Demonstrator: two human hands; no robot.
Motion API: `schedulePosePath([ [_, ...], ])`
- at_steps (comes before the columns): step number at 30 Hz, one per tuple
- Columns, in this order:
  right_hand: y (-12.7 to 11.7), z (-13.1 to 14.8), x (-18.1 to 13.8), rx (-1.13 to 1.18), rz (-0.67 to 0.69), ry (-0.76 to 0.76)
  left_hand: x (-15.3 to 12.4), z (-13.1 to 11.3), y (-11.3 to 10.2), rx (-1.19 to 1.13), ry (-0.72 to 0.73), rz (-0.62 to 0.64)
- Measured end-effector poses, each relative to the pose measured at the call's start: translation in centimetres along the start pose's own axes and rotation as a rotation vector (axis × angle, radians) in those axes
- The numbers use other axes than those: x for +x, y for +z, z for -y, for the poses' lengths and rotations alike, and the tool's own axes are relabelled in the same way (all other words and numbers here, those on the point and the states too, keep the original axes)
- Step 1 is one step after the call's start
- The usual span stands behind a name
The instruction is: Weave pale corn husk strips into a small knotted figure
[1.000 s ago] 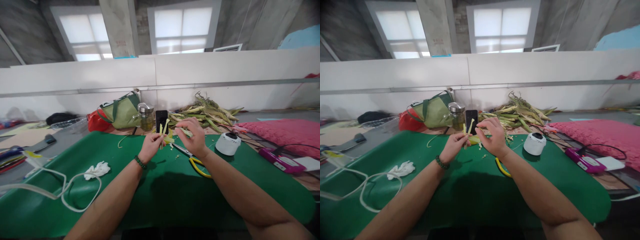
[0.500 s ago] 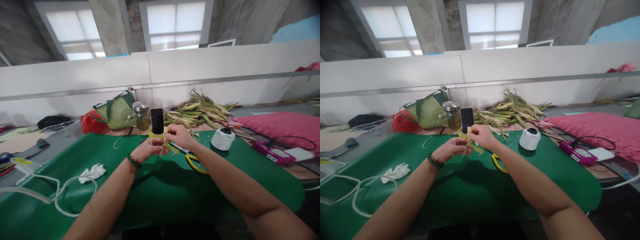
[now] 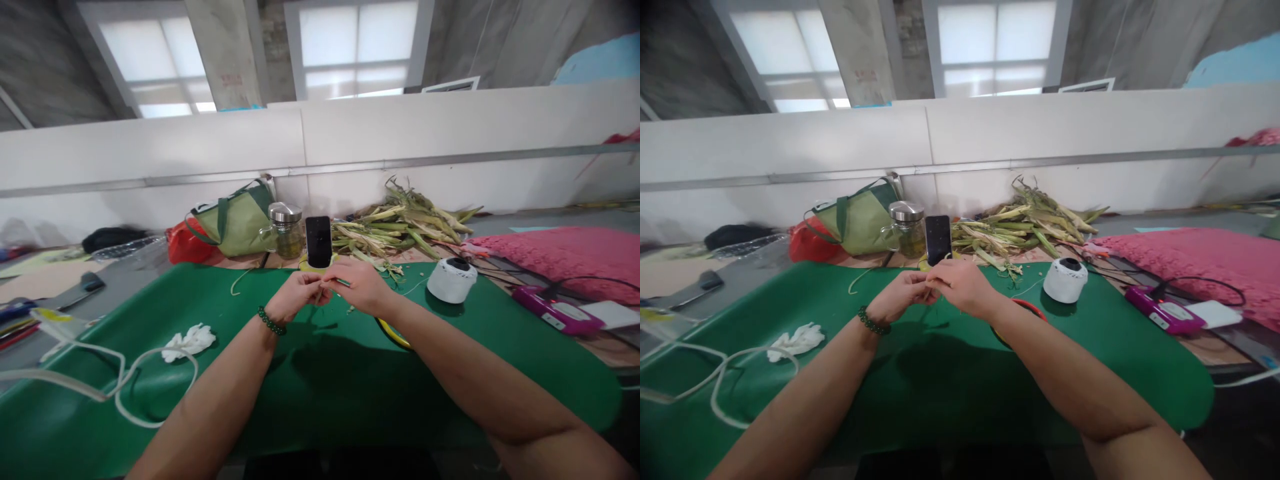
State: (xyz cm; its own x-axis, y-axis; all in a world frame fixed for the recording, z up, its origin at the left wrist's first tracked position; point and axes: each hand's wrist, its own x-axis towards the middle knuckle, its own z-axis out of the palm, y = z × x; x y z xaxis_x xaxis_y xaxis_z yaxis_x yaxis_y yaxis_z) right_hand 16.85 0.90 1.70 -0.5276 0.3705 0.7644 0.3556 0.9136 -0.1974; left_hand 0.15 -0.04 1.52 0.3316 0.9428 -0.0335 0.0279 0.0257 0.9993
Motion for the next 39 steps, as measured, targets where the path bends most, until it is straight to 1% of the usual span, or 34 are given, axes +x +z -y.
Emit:
schedulePosePath([
  [3,0.3,0.2,-0.1,-0.050,-0.028,-0.155,0.1,-0.1,0.0,-0.093,0.060,-0.095],
  [6,0.4,0.2,-0.1,-0.089,-0.040,-0.208,0.2,-0.1,0.1,-0.136,0.117,-0.135],
  [8,0.3,0.2,-0.1,-0.126,-0.069,-0.205,0.2,-0.1,0.1,-0.139,0.162,-0.132],
  [11,0.3,0.1,-0.2,-0.167,-0.113,-0.154,0.1,-0.3,0.1,-0.154,0.214,-0.130],
  [15,0.3,0.0,-0.3,-0.210,-0.133,-0.105,-0.2,-0.6,0.2,-0.163,0.215,-0.128],
  [19,0.4,-0.2,-0.3,-0.164,-0.111,-0.162,-0.4,-0.8,0.2,-0.172,0.164,-0.084],
  [25,0.1,-0.3,-0.2,-0.178,-0.024,-0.200,-0.4,-1.0,-0.5,-0.239,0.129,-0.115],
  [29,0.0,-0.4,-0.1,-0.237,-0.023,-0.221,-0.5,-1.0,-0.5,-0.104,0.177,-0.086],
  [32,0.1,-0.4,-0.1,-0.239,-0.067,-0.233,-0.7,-1.1,-0.3,-0.021,0.201,-0.041],
  [35,0.0,-0.4,-0.1,-0.232,-0.120,-0.244,-0.8,-1.1,-0.1,-0.019,0.212,-0.003],
  [39,-0.3,-0.4,0.0,-0.220,-0.079,-0.249,-0.8,-1.2,-0.1,-0.009,0.210,0.000],
])
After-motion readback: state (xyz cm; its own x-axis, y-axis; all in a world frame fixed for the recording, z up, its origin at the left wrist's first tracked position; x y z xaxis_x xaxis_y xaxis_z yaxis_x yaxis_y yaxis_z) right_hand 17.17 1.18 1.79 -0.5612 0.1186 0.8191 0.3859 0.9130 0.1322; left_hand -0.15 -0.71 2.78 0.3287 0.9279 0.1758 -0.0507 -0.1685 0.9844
